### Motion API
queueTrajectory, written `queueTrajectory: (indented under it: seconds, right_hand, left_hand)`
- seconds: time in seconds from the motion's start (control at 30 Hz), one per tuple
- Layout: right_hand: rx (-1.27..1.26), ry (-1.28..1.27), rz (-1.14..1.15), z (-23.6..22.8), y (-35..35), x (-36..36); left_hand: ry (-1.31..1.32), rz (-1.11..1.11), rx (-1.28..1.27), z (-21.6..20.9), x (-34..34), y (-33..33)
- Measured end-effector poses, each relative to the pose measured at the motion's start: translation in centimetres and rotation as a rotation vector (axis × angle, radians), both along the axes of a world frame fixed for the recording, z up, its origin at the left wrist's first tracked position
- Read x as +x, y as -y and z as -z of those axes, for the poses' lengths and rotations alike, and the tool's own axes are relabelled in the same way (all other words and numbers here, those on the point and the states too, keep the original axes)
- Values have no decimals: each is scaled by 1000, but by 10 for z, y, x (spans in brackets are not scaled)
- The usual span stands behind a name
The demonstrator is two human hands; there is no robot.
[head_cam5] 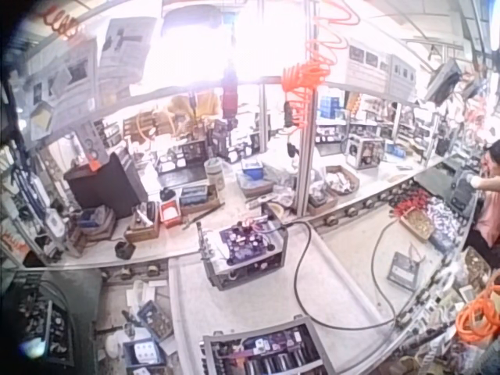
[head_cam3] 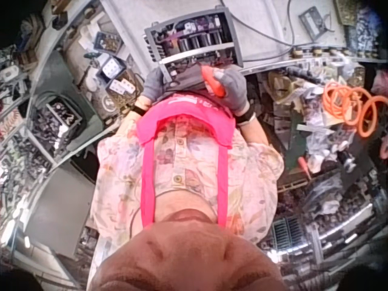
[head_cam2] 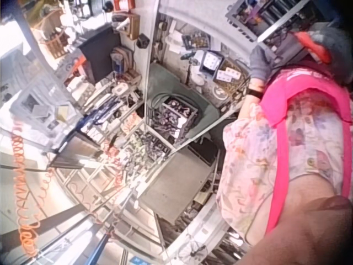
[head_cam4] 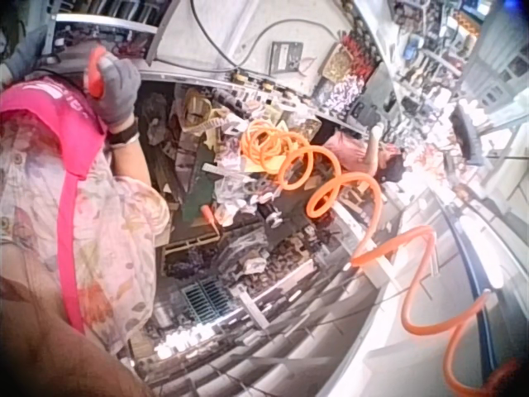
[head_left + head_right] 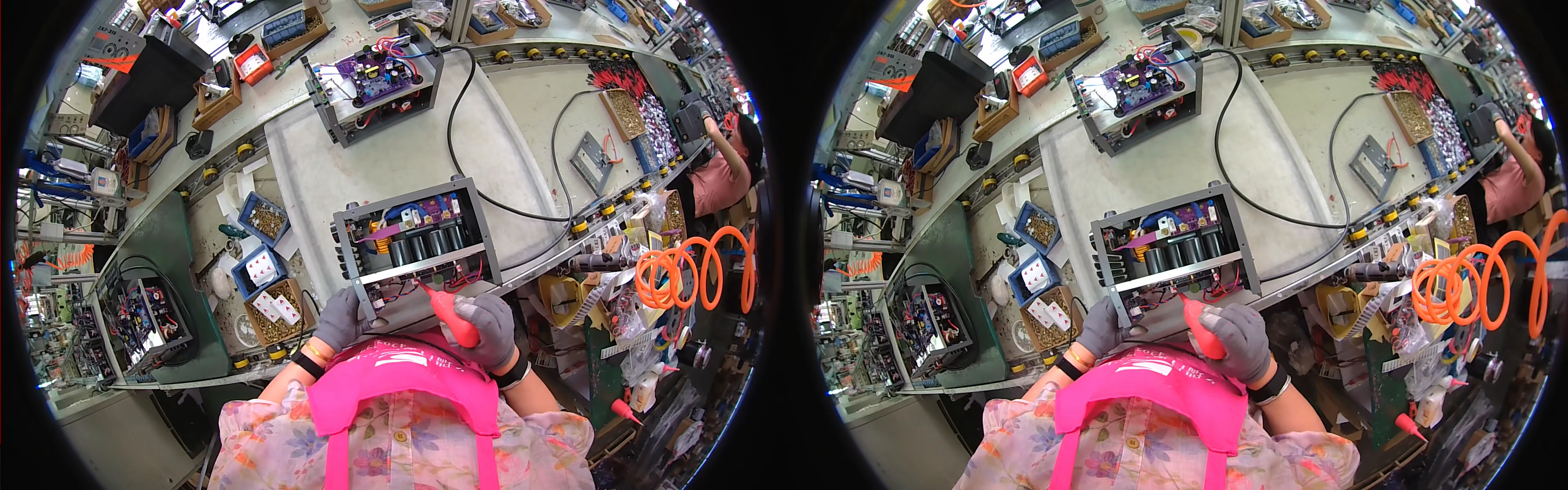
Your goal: Assembling and testing electronic controller modules on a production line.
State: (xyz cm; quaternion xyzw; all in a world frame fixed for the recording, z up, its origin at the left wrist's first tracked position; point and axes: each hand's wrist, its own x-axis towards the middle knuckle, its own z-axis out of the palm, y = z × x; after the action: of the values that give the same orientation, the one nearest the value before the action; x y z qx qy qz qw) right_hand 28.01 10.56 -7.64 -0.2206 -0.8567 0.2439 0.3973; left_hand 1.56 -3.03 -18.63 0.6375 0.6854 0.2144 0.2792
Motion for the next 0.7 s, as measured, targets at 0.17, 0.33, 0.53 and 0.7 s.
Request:
queueTrajectory:
  seconds: [0.17,0.33,0.53,0.7]
  right_hand:
    - [7,26,0,-1,0,-1]
    - [-28,13,13,-6,-1,-1]
    - [-3,13,-35,0,-1,-7]
    - [-1,31,-44,2,2,-7]
  left_hand:
    - [59,11,31,-4,0,0]
    - [91,-2,76,-7,1,0]
    - [22,-10,25,-5,1,3]
    - [1,-1,-12,-4,1,4]
